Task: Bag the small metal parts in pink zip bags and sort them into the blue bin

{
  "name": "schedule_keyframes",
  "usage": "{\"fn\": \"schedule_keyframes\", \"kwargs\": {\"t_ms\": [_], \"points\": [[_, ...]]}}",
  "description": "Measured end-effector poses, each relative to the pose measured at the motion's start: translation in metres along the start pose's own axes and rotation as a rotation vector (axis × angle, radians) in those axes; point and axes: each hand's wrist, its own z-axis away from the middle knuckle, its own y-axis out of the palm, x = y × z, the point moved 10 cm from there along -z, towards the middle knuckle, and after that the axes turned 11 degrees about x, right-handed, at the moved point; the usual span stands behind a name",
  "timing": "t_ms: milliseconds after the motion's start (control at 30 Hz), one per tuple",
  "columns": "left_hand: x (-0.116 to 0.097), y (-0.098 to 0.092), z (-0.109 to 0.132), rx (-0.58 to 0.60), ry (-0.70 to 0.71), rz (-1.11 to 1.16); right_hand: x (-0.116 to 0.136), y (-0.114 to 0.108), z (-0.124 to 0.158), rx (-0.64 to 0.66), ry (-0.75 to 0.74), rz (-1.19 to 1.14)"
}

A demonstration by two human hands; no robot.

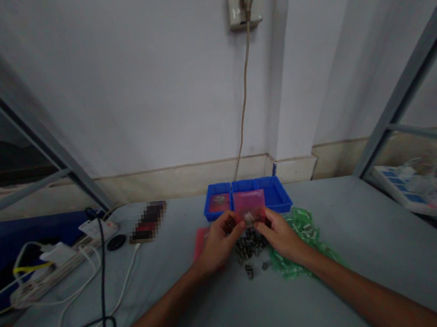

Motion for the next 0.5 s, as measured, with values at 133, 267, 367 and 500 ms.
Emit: {"fn": "schedule_keyframes", "kwargs": {"t_ms": [133, 267, 367, 500], "points": [[-0.001, -0.0015, -0.0001, -0.003, 0.002, -0.005, -0.0017, -0.0003, 0.0006, 0.004, 0.001, 0.015], [-0.0013, 0.002, -0.0015, 0.037, 0.0, 0.008, -0.0014, 0.0027, 0.0001, 0.035, -0.015, -0.016], [-0.0006, 0.0029, -0.0021, 0.043, -0.008, 0.021, -0.0039, 0.004, -0.0005, 0.05, -0.016, -0.027], [0.0004, 0.0027, -0.002, 0.047, 0.002, 0.008, -0.0064, 0.0039, -0.0006, 0.053, -0.006, -0.025]]}}
